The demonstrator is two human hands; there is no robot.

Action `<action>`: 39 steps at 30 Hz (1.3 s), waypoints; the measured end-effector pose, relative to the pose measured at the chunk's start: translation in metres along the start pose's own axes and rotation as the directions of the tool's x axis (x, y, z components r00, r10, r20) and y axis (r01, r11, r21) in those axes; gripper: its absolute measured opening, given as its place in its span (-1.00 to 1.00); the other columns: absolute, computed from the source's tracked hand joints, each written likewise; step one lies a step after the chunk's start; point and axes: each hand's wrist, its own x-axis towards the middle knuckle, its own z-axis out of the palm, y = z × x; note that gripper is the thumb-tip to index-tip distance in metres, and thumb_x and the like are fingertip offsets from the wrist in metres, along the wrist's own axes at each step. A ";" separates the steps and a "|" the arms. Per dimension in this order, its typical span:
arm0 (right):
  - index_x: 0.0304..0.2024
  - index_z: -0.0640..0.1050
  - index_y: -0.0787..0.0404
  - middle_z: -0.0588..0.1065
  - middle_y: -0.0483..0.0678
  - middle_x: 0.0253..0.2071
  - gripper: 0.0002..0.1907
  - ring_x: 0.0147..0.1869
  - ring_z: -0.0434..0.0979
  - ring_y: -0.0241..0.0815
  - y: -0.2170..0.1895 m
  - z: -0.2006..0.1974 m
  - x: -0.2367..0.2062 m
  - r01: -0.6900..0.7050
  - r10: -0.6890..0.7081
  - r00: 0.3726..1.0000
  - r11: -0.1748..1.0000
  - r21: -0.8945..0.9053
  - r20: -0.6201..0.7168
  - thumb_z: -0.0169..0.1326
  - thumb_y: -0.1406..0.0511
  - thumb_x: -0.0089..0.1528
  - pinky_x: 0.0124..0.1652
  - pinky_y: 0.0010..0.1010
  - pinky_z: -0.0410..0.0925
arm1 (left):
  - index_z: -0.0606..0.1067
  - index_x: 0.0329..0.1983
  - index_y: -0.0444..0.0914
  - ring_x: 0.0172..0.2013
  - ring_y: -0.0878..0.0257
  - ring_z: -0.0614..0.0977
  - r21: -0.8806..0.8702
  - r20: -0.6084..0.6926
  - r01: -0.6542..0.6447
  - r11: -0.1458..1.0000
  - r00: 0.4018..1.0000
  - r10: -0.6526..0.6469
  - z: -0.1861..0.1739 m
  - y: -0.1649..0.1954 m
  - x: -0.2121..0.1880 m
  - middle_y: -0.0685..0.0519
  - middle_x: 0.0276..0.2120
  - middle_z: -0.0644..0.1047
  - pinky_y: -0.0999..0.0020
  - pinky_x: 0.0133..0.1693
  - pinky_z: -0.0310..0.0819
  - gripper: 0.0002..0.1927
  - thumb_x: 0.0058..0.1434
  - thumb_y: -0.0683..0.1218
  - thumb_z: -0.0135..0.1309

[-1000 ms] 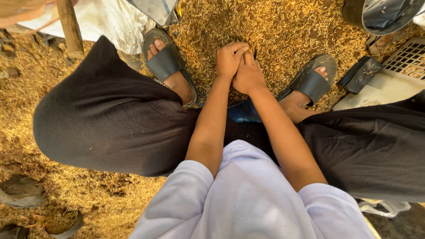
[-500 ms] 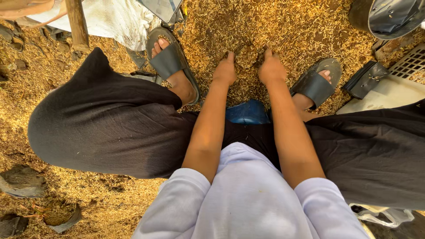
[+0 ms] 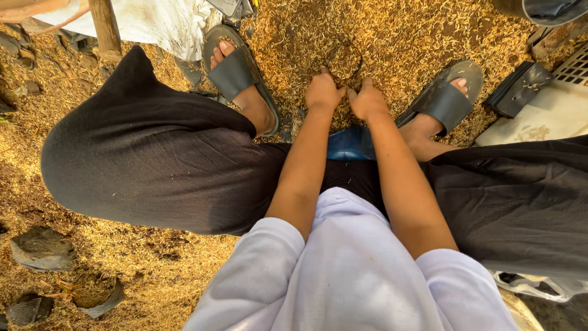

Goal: The person sits on a sawdust-covered floor and repeatedly fills small black plastic pots with sawdust by hand. They pack the material into each pot and place the filled pots into a nearby white crate.

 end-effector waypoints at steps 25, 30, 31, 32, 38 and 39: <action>0.27 0.41 -0.02 0.25 0.20 0.33 -0.51 0.25 0.45 0.27 -0.032 0.031 -0.018 0.462 -0.486 0.867 0.701 -0.543 0.111 0.01 0.41 0.29 -0.13 -0.09 0.57 | 0.23 0.31 -0.43 0.15 -0.15 0.56 0.313 -0.042 0.254 0.915 0.966 -0.254 -0.042 -0.069 0.029 -0.33 0.24 0.39 0.05 -0.15 0.65 -0.29 0.22 -0.03 0.26; 0.26 0.43 -0.08 0.20 0.15 0.38 -0.50 0.27 0.43 0.24 -0.035 0.027 -0.026 0.504 -0.447 0.861 0.688 -0.522 0.242 0.00 0.41 0.29 0.00 -0.06 0.51 | 0.15 0.37 -0.32 0.22 -0.09 0.48 0.263 -0.011 0.358 0.896 0.929 -0.369 -0.043 -0.057 0.022 -0.18 0.28 0.34 0.13 -0.17 0.69 -0.07 0.07 0.03 0.41; 0.26 0.44 -0.10 0.20 0.14 0.38 -0.51 0.28 0.42 0.24 -0.035 0.028 -0.027 0.521 -0.452 0.852 0.682 -0.513 0.264 0.00 0.40 0.30 0.04 -0.05 0.49 | 0.20 0.36 -0.30 0.24 -0.06 0.49 0.274 -0.034 0.372 0.887 0.925 -0.377 -0.041 -0.059 0.019 -0.14 0.30 0.35 0.14 -0.16 0.70 -0.11 0.06 -0.03 0.42; 0.26 0.44 -0.10 0.21 0.14 0.38 -0.51 0.27 0.43 0.24 -0.036 0.028 -0.028 0.521 -0.448 0.852 0.670 -0.529 0.272 0.00 0.40 0.30 0.03 -0.05 0.49 | 0.20 0.39 -0.32 0.20 -0.07 0.53 0.258 -0.051 0.378 0.889 0.924 -0.378 -0.041 -0.061 0.018 -0.18 0.30 0.36 0.14 -0.16 0.70 -0.12 0.09 -0.03 0.40; 0.16 0.52 -0.07 0.37 0.13 0.23 -0.67 0.14 0.51 0.16 -0.035 0.018 -0.027 0.520 -0.453 0.851 0.795 -0.312 0.266 0.05 0.30 0.34 0.04 -0.07 0.43 | 0.23 0.35 -0.37 0.07 -0.14 0.60 0.236 -0.117 0.340 0.910 0.940 -0.321 -0.041 -0.067 0.029 -0.27 0.29 0.33 0.07 -0.18 0.67 -0.23 0.15 -0.06 0.32; 0.14 0.52 0.01 0.45 0.10 0.13 -0.70 0.11 0.52 0.10 -0.034 0.014 -0.026 0.517 -0.432 0.836 0.827 -0.222 0.337 0.09 0.24 0.34 0.03 -0.12 0.42 | 0.27 0.34 -0.40 0.05 -0.09 0.63 0.247 -0.063 0.321 0.914 0.947 -0.315 -0.042 -0.065 0.031 -0.26 0.25 0.40 0.07 -0.17 0.68 -0.28 0.19 -0.06 0.29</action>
